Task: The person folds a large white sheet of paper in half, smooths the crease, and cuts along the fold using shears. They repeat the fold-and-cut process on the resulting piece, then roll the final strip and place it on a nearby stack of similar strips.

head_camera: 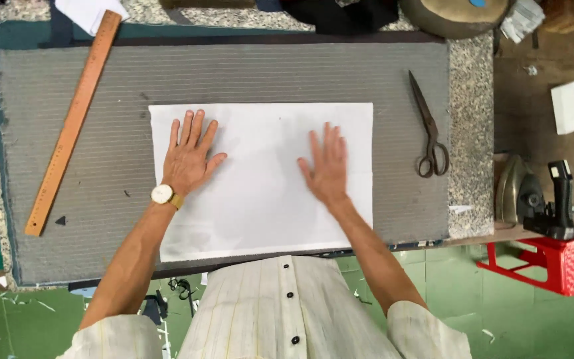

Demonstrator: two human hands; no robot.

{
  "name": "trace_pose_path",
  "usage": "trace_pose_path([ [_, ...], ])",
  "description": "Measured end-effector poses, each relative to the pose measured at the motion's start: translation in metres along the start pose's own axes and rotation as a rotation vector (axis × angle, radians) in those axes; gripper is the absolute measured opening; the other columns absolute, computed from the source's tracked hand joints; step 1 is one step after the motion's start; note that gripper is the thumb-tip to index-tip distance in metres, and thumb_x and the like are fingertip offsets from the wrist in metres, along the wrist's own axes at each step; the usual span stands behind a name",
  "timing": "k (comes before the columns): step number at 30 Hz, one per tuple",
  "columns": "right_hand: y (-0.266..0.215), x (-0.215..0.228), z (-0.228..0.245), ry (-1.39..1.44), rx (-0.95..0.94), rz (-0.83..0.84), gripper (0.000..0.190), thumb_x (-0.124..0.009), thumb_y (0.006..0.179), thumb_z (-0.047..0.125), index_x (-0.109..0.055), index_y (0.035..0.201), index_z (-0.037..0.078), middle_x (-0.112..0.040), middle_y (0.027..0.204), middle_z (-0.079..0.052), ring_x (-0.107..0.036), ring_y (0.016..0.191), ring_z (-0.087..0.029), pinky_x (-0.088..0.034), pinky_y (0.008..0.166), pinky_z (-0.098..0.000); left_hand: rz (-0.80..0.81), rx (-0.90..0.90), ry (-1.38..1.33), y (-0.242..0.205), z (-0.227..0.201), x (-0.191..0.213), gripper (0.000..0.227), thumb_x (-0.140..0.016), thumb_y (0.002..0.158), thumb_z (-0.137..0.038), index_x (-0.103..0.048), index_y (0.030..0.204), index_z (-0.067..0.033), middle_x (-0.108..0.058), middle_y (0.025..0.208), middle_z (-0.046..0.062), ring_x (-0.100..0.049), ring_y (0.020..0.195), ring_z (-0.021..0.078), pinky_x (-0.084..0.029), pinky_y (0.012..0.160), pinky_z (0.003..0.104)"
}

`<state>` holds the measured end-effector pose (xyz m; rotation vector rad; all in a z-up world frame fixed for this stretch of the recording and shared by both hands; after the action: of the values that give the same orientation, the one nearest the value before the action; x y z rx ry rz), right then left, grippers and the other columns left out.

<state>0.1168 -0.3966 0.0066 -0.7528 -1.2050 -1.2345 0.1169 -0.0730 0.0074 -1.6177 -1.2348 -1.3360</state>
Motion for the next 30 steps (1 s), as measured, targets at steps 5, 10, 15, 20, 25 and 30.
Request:
trace_pose_path([
  [5, -0.049, -0.017, 0.088, 0.217, 0.194, 0.101, 0.065, -0.049, 0.103, 0.051, -0.036, 0.158, 0.020, -0.014, 0.169, -0.018, -0.009, 0.157, -0.037, -0.008, 0.126, -0.0541, 0.047, -0.023, -0.043, -0.025, -0.040, -0.017, 0.077, -0.034, 0.103, -0.068, -0.035, 0.162, -0.0186, -0.019, 0.172, 0.014, -0.010, 0.159, 0.0313, 0.000, 0.129, 0.052],
  [10, -0.068, -0.013, 0.048, 0.154, 0.137, 0.076, 0.063, -0.050, 0.103, 0.051, -0.038, 0.157, 0.020, -0.018, 0.168, -0.017, -0.012, 0.156, -0.037, -0.009, 0.126, -0.0533, 0.068, -0.004, -0.034, -0.032, -0.035, -0.030, 0.076, -0.036, 0.102, -0.069, -0.038, 0.161, -0.0201, -0.024, 0.171, 0.013, -0.013, 0.159, 0.0298, -0.001, 0.130, 0.051],
  [15, -0.083, 0.009, -0.027, 0.039, -0.045, 0.004, 0.060, -0.049, 0.106, 0.046, -0.043, 0.155, 0.013, -0.021, 0.166, -0.022, -0.014, 0.154, -0.039, -0.011, 0.125, -0.0529, 0.066, 0.011, -0.033, -0.033, -0.034, -0.031, 0.075, -0.036, 0.103, -0.068, -0.037, 0.161, -0.0204, -0.023, 0.172, 0.012, -0.012, 0.159, 0.0292, -0.002, 0.129, 0.051],
  [20, -0.100, 0.008, -0.053, -0.044, -0.049, -0.018, 0.063, -0.045, 0.106, 0.051, -0.038, 0.159, 0.018, -0.018, 0.168, -0.016, -0.012, 0.155, -0.035, -0.012, 0.124, -0.0524, 0.065, 0.005, -0.046, -0.032, -0.034, -0.031, 0.076, -0.035, 0.104, -0.068, -0.036, 0.162, -0.0198, -0.021, 0.172, 0.012, -0.012, 0.159, 0.0297, -0.003, 0.129, 0.053],
  [25, -0.103, 0.007, -0.052, -0.043, -0.074, -0.002, 0.063, -0.047, 0.105, 0.052, -0.040, 0.158, 0.018, -0.020, 0.168, -0.014, -0.015, 0.154, -0.035, -0.013, 0.124, -0.0524, 0.103, 0.018, -0.043, -0.034, -0.033, -0.032, 0.077, -0.033, 0.103, -0.069, -0.032, 0.163, -0.0215, -0.018, 0.173, 0.011, -0.010, 0.159, 0.0293, -0.001, 0.129, 0.053],
  [30, -0.103, 0.006, -0.055, -0.034, -0.105, 0.013, 0.064, -0.042, 0.105, 0.056, -0.040, 0.157, 0.020, -0.019, 0.169, -0.011, -0.014, 0.155, -0.033, -0.012, 0.125, -0.0513, 0.079, 0.001, -0.024, -0.033, -0.034, -0.030, 0.076, -0.033, 0.103, -0.068, -0.033, 0.163, -0.0206, -0.021, 0.172, 0.013, -0.012, 0.159, 0.0304, -0.002, 0.129, 0.053],
])
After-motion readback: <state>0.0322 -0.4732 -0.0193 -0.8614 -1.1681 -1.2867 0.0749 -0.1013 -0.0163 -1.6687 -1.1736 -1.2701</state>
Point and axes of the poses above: each hand's wrist, its own y-axis towards the middle knuckle, its own x-axis out of the back of the hand, z = x × y, the point moved 6 cm from there along y, towards the middle knuckle
